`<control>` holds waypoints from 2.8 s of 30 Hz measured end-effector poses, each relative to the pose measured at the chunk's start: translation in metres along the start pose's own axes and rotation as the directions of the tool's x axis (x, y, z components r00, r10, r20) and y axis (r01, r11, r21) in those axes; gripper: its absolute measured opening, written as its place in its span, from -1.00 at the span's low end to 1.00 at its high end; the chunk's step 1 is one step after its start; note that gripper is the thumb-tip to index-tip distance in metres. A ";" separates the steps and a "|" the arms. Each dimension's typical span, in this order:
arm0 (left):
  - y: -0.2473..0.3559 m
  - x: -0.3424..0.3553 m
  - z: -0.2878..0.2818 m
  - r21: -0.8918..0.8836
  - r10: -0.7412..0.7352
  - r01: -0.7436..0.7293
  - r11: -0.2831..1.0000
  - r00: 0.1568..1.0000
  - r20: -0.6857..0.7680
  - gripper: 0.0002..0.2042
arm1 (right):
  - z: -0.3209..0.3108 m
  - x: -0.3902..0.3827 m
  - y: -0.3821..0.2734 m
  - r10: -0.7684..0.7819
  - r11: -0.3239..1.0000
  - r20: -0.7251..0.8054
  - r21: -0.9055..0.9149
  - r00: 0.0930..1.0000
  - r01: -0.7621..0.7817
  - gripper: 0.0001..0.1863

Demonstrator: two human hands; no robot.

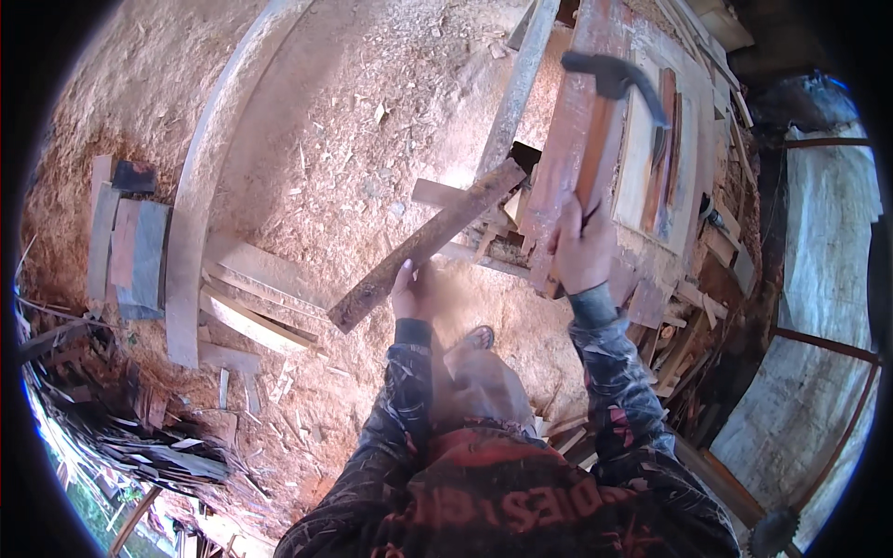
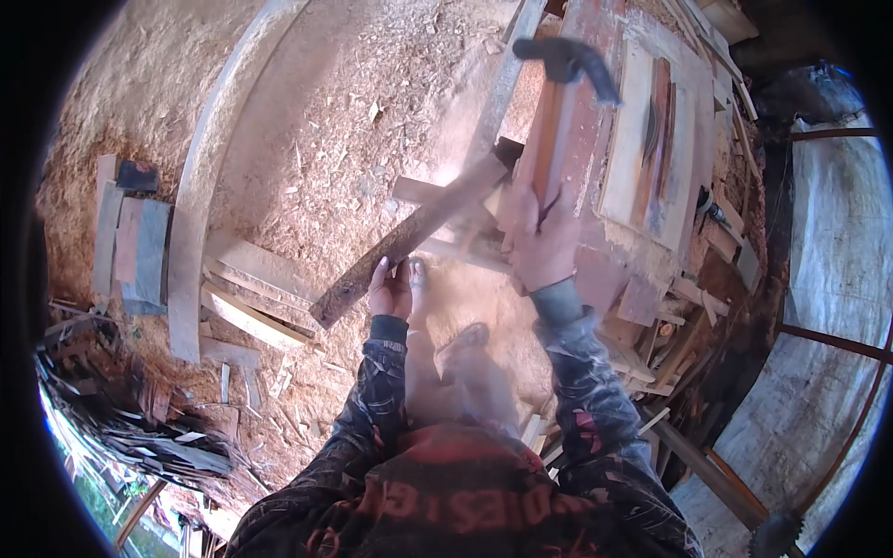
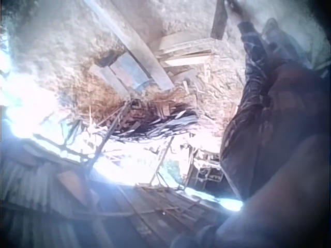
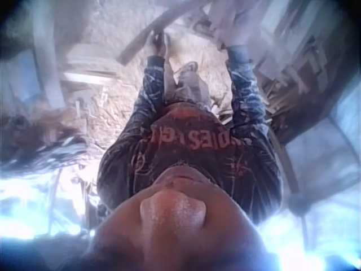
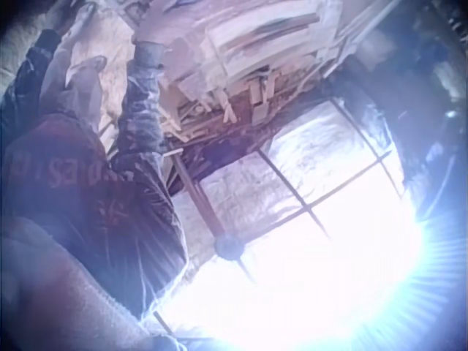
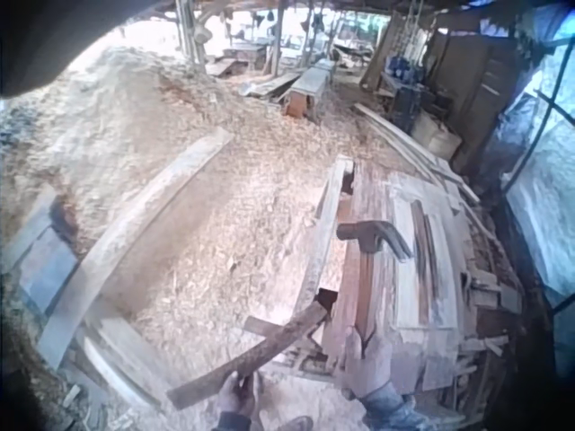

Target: The person uses a table saw to cut wooden planks, then picks up a smaller piece of wood and uses a hammer to drive a nail into it.

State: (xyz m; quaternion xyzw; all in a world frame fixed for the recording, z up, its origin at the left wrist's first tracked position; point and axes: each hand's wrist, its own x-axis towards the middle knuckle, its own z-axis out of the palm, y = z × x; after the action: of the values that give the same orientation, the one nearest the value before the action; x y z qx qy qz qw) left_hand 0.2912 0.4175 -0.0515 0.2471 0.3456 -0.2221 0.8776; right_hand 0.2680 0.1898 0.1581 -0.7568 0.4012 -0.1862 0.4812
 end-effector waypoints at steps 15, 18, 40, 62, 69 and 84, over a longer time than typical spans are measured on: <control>-0.006 0.026 -0.030 -0.078 -0.013 0.016 0.997 0.999 0.037 -0.66 | -0.005 0.009 0.000 0.006 0.999 -0.011 0.036 1.000 -0.006 -0.72; -0.026 0.024 -0.014 -0.081 -0.050 0.053 0.995 0.998 0.044 -0.66 | -0.002 0.002 0.117 -0.168 0.882 0.067 -0.435 0.983 0.180 -0.73; -0.022 0.034 -0.026 -0.082 0.021 -0.014 0.997 0.996 0.086 -0.76 | -0.027 0.005 0.001 0.241 0.895 0.293 -0.436 0.926 -0.095 -0.71; -0.025 -0.012 0.000 0.092 -0.103 0.105 0.990 0.994 -0.024 -0.68 | 0.020 -0.061 0.111 0.279 0.957 -0.091 0.106 0.956 -0.270 -0.67; -0.006 -0.034 0.000 0.750 -0.380 0.288 0.596 0.923 -0.052 -0.56 | 0.036 -0.039 0.158 0.098 0.857 0.145 -0.515 0.985 -0.009 -0.56; -0.014 -0.012 0.051 0.788 -0.191 -0.260 -0.559 0.964 0.182 -0.28 | 0.021 -0.066 0.141 0.502 0.823 0.132 0.230 0.854 -0.520 -0.68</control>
State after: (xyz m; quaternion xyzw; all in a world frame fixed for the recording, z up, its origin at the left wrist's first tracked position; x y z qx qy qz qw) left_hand 0.3007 0.3790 -0.0138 0.8704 -0.1613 -0.4036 0.2313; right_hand 0.1814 0.2233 0.0310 -0.5583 0.5454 -0.0759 0.6205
